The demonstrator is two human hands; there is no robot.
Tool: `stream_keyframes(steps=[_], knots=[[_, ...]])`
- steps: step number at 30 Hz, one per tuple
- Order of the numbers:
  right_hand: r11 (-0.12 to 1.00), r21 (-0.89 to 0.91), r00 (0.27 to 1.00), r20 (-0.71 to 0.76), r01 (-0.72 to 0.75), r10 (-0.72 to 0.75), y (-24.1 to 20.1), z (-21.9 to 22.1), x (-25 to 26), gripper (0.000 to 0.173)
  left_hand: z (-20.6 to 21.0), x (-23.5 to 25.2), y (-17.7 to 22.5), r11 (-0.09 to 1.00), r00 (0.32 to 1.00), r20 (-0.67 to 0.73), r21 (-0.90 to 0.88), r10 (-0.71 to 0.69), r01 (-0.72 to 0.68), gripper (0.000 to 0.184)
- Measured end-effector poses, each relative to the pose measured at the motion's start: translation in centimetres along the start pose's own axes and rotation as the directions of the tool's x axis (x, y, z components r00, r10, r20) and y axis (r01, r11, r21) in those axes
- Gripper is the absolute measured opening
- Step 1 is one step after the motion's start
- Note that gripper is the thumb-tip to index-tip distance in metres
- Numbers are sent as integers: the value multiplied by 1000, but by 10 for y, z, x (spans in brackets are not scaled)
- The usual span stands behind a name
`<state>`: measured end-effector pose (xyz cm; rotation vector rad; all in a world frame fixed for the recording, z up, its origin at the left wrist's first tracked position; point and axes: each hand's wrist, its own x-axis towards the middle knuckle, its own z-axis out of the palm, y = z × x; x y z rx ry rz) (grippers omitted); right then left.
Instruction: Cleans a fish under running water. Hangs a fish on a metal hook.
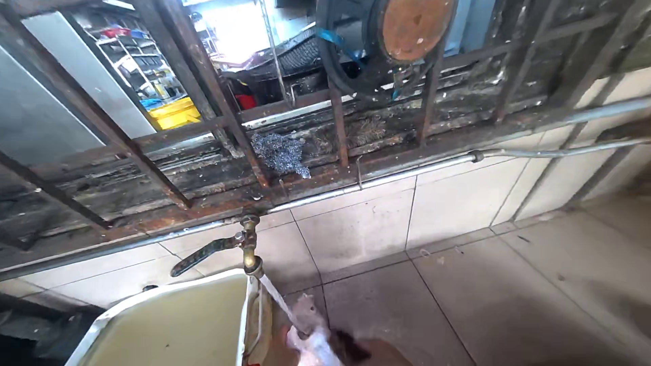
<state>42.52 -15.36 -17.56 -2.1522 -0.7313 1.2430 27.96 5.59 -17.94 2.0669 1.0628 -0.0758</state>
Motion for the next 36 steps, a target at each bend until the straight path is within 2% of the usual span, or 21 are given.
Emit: stream_keyframes(steps=[1, 2, 3, 5, 7, 9, 10, 13, 16, 19, 22, 23, 25, 27, 28, 29, 30, 31, 33, 35, 36], knots=[[983, 181, 998, -67, 7, 5, -5, -5, 0, 50, 3, -1, -4, 1000, 1000, -16, -7, 26, -27, 55], [961, 277, 993, -119, 21, 12, -18, -6, -1, 54, 6, -5, -9, 998, 998, -37, -35, 56, -57, 50], [959, 281, 989, -149, 39, 3, -35, -3, -1, 62, 9, -7, -14, 993, 994, -67, -68, 89, -94, 44], [997, 34, 985, -164, 66, -60, -65, 17, -6, 68, 14, -10, -18, 984, 986, -121, -120, 118, -133, 41], [952, -293, 978, -159, 86, -137, -65, 40, -15, 59, 18, -11, -17, 984, 988, -134, -148, 75, -95, 48], [898, -436, 960, -220, 60, -172, -48, 39, -16, 48, 17, -12, -21, 976, 988, -140, -195, 67, -94, 49], [889, -456, 961, -236, 23, -145, -45, 28, -14, 49, 14, -14, -20, 974, 989, -132, -206, 64, -91, 47], [918, -396, 944, -300, 10, -140, -62, 15, -20, 73, 13, -15, -12, 981, 990, -128, -171, 66, -87, 47], [906, -417, 962, -208, 74, -175, -68, 43, -18, 66, 19, -11, -11, 989, 991, -116, -129, 60, -75, 52], [872, -487, 970, -185, 50, -159, -73, 27, -9, 63, 19, -9, -10, 989, 995, -96, -137, 40, -53, 51], [870, -475, 908, -296, 130, -298, -84, 29, -14, 67, 28, -5, -2, 992, 992, -116, -108, 48, -60, 55], [867, -478, 910, -283, 140, -302, -82, 35, -17, 64, 29, -5, -2, 993, 990, -131, -95, 59, -72, 56], [875, -483, 933, -293, 43, -207, -57, 35, -25, 51, 27, -8, -7, 991, 992, -124, -132, 11, -28, 58], [844, -514, 938, -345, -153, -40, -18, 9, -33, 43, 24, -11, -7, 960, 993, -109, -281, -37, 5, 64], [813, -538, 941, -335, -225, 38, -2, -8, -37, 47, 23, -12, -7, 915, 992, -105, -402, -63, 16, 66], [787, -568, 954, -289, -239, 81, 3, -24, -42, 62, 23, -13, -9, 851, 990, -106, -526, -89, 20, 67], [779, -590, 962, -268, -212, 59, 3, -33, -46, 75, 23, -14, -9, 780, 988, -98, -625, -123, 35, 68], [798, -580, 966, -257, -161, 7, -6, -37, -49, 81, 23, -15, -9, 719, 983, -101, -693, -155, 43, 67], [895, -447, 971, -218, -10, -98, -49, -37, -51, 73, 19, -21, 0, 622, 974, -126, -783, -188, 19, 64], [972, -63, 945, -227, 225, -234, -106, -31, -45, 57, 7, -30, 18, 518, 967, -157, -855, -202, -31, 62], [942, 155, 939, -226, 298, -260, -138, -28, -44, 52, 1, -36, 29, 456, 961, -172, -888, -216, -56, 60]])
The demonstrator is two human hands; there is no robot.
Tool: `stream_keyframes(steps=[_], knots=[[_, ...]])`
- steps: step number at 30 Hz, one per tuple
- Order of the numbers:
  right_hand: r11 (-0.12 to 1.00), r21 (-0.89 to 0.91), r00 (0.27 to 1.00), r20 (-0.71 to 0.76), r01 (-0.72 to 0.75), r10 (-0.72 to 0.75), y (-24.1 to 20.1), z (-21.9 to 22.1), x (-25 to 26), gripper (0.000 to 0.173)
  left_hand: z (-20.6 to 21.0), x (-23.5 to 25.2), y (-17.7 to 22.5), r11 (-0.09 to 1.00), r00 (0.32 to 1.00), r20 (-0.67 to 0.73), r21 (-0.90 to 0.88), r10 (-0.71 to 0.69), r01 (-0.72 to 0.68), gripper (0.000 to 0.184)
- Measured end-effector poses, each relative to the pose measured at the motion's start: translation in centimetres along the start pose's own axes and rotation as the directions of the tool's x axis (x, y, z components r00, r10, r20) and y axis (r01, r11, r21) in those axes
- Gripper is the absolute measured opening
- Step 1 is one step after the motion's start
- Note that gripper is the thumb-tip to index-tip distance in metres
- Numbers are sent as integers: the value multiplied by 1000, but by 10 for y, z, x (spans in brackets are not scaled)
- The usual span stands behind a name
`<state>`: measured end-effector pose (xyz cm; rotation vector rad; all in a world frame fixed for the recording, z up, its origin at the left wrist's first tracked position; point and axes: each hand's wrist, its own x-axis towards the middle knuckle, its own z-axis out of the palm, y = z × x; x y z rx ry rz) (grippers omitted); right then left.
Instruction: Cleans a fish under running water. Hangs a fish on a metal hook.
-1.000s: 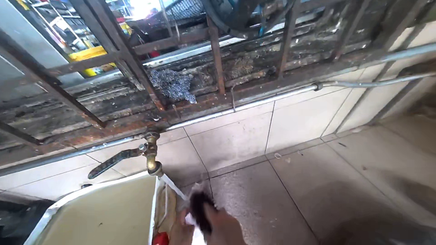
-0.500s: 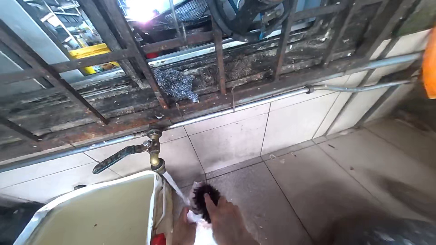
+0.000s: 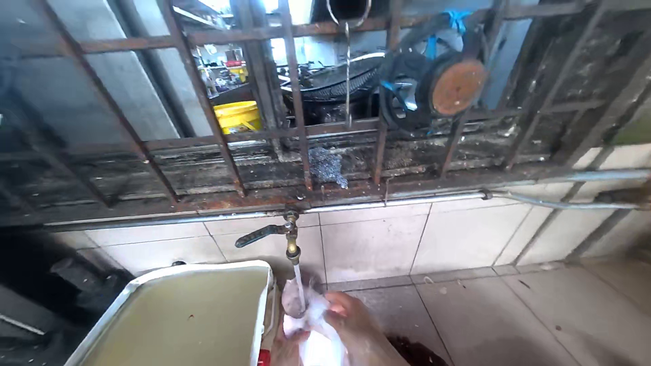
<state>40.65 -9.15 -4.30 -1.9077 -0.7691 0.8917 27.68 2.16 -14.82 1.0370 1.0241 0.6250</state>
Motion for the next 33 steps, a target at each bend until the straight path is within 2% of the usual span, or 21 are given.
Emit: stream_keyframes(steps=[2, 4, 6, 8, 10, 11, 13, 15, 17, 21, 25, 27, 30, 33], knots=[[947, 316, 999, 31, -46, 38, -54, 17, 16, 52, 14, -13, 12, 992, 999, -36, -125, 10, -15, 48], [904, 398, 988, 79, -153, 132, -82, 32, 30, 46, 24, -28, 21, 993, 997, -62, -102, 50, -56, 43], [898, 383, 976, 119, -215, 182, -97, 41, 37, 34, 29, -41, 36, 975, 987, -60, 173, 152, -139, 52], [899, 372, 973, 116, -231, 202, -111, 37, 35, 32, 31, -51, 54, 857, 981, -44, 495, 189, -143, 53], [909, 349, 974, 100, -227, 205, -126, 27, 34, 31, 32, -47, 58, 795, 981, -56, 595, 184, -115, 48], [921, 308, 971, 111, -237, 212, -130, 22, 34, 32, 31, -45, 56, 831, 982, -79, 546, 173, -102, 50], [945, 193, 958, 168, -264, 233, -132, 13, 34, 36, 28, -40, 49, 935, 969, -149, 327, 198, -141, 54], [963, 115, 960, 170, -242, 221, -136, 6, 38, 38, 27, -31, 53, 968, 955, -166, 4, 247, -250, 61], [969, 87, 963, 164, -231, 215, -136, 4, 38, 40, 24, -33, 61, 927, 952, -158, -234, 261, -292, 62], [971, 71, 958, 193, -230, 213, -139, -1, 38, 38, 19, -46, 89, 814, 963, -175, -516, 204, -266, 57], [977, 83, 966, 190, -196, 177, -142, -2, 39, 31, 15, -54, 113, 752, 971, -206, -619, 122, -225, 43], [988, 72, 976, 184, -135, 120, -128, -5, 42, 29, 9, -57, 118, 731, 977, -171, -649, 129, -210, 35], [999, 43, 978, 206, -24, 15, -70, -9, 45, 39, -10, -61, 133, 699, 978, -108, -685, 180, -204, 21], [987, 123, 945, 321, -104, 59, -19, 4, 41, 48, -24, -58, 149, 638, 968, -53, -744, 244, -201, 19]])
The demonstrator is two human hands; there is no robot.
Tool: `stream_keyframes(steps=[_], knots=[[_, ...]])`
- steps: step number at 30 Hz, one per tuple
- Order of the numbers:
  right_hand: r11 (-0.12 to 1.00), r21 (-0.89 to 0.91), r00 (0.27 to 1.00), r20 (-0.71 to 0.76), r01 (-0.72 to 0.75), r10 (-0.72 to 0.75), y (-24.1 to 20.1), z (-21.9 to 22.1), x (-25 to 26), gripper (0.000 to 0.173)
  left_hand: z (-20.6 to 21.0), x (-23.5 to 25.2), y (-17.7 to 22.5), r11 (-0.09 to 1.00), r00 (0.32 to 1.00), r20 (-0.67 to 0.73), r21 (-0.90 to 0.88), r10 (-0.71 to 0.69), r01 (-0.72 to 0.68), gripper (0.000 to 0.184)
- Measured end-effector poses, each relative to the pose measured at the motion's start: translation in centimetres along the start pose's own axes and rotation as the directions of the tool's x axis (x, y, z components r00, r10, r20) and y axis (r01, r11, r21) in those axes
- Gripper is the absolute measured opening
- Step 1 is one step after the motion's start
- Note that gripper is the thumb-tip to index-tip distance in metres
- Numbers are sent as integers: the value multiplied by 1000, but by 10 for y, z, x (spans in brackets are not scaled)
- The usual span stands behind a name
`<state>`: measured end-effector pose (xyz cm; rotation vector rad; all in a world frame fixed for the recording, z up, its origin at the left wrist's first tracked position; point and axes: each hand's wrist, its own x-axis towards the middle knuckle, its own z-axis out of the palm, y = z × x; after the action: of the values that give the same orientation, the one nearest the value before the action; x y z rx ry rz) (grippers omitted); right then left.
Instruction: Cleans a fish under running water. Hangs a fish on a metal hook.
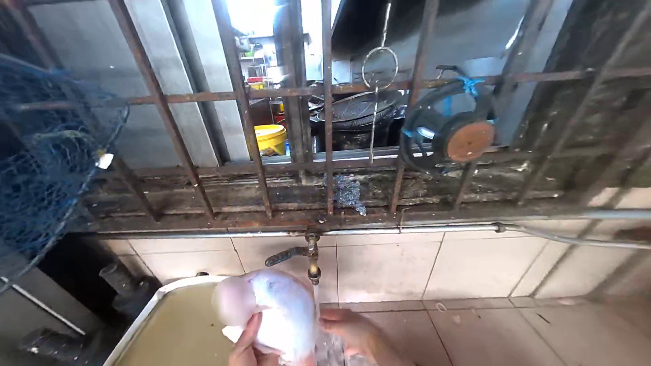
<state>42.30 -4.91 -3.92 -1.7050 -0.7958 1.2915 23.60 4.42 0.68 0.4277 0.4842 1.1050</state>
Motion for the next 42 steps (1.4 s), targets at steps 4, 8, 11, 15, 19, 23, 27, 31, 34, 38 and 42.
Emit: stream_keyframes(steps=[4, 8, 11, 15, 19, 23, 27, 31, 34, 38, 42], knots=[[935, 346, 995, -82, 83, -58, 14, 26, 15, 37, -2, 10, 8, 999, 999, 43, -32, 6, -5, 20], [838, 536, 994, -72, 103, -76, 32, 29, 25, 24, -4, 18, -2, 999, 999, 37, -36, 20, -19, 20], [811, 579, 996, -82, 85, -46, 40, 27, 28, 20, -6, 21, -12, 999, 997, 74, -34, 4, -2, 20], [873, 479, 992, -124, 92, -37, 33, 26, 21, 22, -4, 17, -22, 1000, 996, 91, -24, -17, 19, 21], [982, 171, 890, -455, 75, 12, 23, 46, 5, 31, 0, 13, -28, 1000, 999, 41, -24, -13, 14, 19], [758, 647, 927, -231, -79, 294, 33, 70, 2, 52, -2, 7, -30, 998, 998, 58, -53, -12, 15, 19], [433, 897, 941, -219, 90, 259, 35, 81, 9, 37, -2, 2, -28, 997, 992, 124, -66, -37, 45, 24], [297, 951, 968, -148, 84, 201, 36, 83, 10, 38, -3, 2, -21, 998, 995, 93, -53, -35, 40, 21], [232, 969, 982, -120, 84, 144, 36, 87, 12, 43, -1, 3, -19, 999, 997, 64, -42, -30, 33, 19], [219, 962, 971, -195, 162, 140, 30, 91, 6, 36, -1, 2, -17, 999, 999, 46, -31, -14, 16, 18], [242, 956, 970, -202, 166, 131, 26, 92, 7, 30, 0, 3, -19, 999, 997, 78, -49, 2, 2, 18]])
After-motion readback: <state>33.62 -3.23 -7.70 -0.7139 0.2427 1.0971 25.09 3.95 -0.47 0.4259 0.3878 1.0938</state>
